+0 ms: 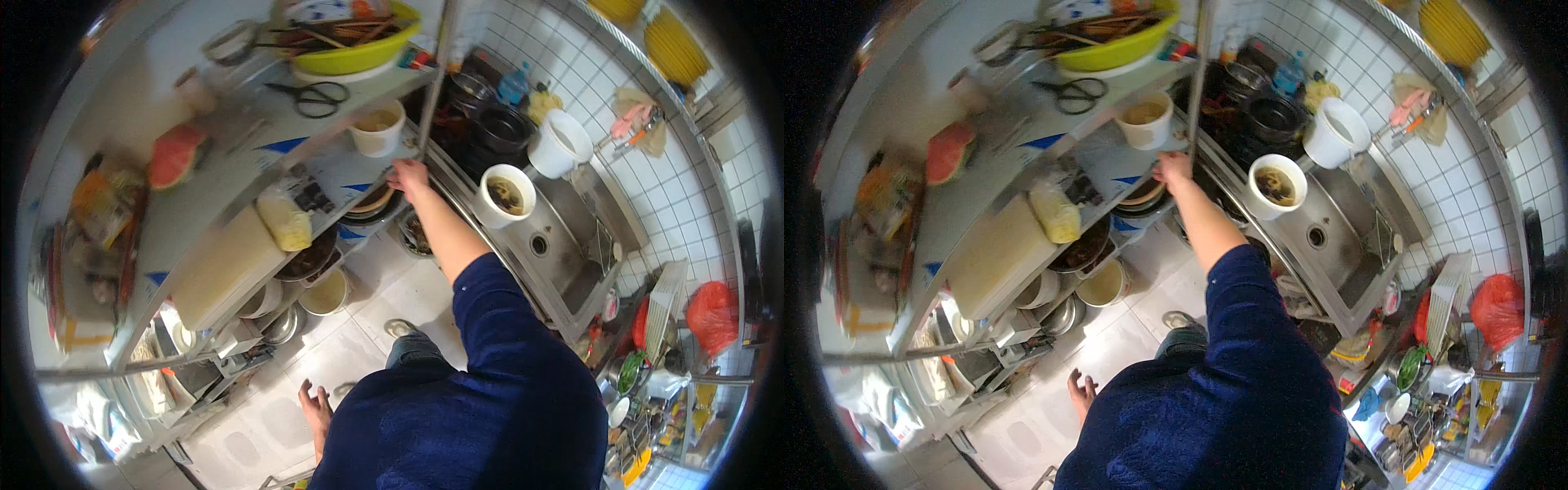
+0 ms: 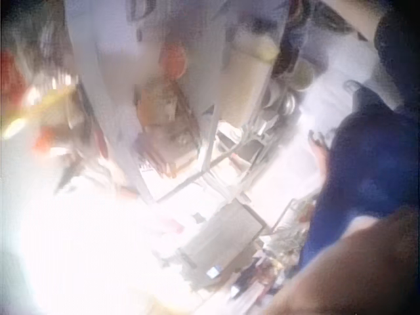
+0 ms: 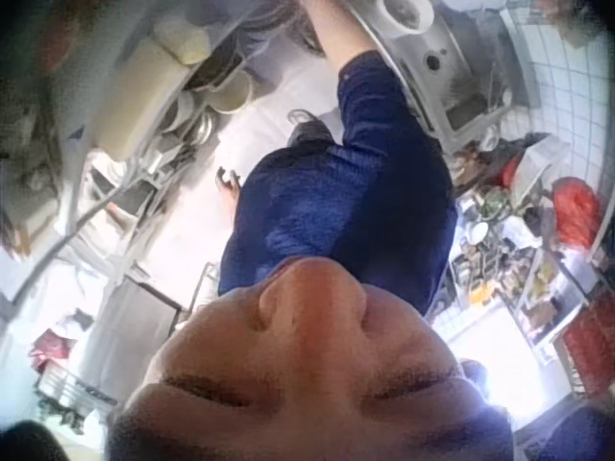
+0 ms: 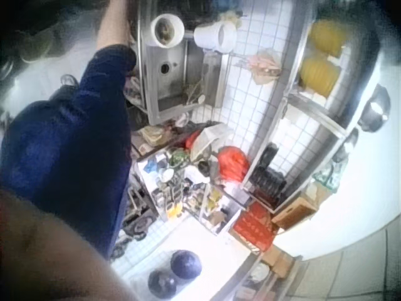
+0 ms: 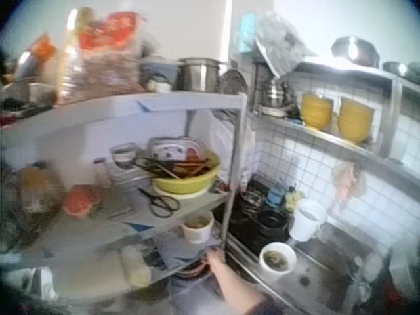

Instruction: The person assembles multiple noodle bowls by hand, adding green vegetables, sliced meat, and enoki mushrooms into each bowl. The bowls are arranged on a stainless steel counter in a commercial kitchen.

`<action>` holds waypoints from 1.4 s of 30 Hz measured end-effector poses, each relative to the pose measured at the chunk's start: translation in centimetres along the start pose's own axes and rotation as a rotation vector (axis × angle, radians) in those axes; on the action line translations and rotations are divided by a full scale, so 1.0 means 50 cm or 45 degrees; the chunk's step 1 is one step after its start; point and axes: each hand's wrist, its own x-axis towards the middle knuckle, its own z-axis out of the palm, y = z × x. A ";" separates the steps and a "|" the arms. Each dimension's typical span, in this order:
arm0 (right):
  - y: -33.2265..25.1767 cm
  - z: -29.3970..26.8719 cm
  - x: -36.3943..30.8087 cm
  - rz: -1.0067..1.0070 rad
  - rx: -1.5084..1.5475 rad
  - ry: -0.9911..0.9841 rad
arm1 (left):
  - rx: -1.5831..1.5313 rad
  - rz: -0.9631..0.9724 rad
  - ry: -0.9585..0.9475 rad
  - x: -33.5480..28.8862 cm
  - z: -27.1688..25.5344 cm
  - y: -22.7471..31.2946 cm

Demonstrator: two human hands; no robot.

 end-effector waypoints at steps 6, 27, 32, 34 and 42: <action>0.097 -0.098 -0.099 0.050 0.036 -0.255 | 0.466 -0.297 0.123 -0.107 0.024 -0.143; -0.005 -0.623 -0.210 -0.065 -0.110 0.411 | 0.127 0.179 -0.114 0.057 0.155 0.086; 0.067 -0.547 -0.316 -0.004 -0.313 0.147 | -0.276 0.036 -0.317 -0.001 0.200 0.250; 0.104 -0.495 -0.356 0.147 -0.412 -0.044 | -0.376 -0.043 -0.436 -0.018 0.228 0.278; 0.243 -0.242 -0.532 0.493 -0.595 -1.016 | -0.624 -0.358 -0.124 -0.080 0.242 0.272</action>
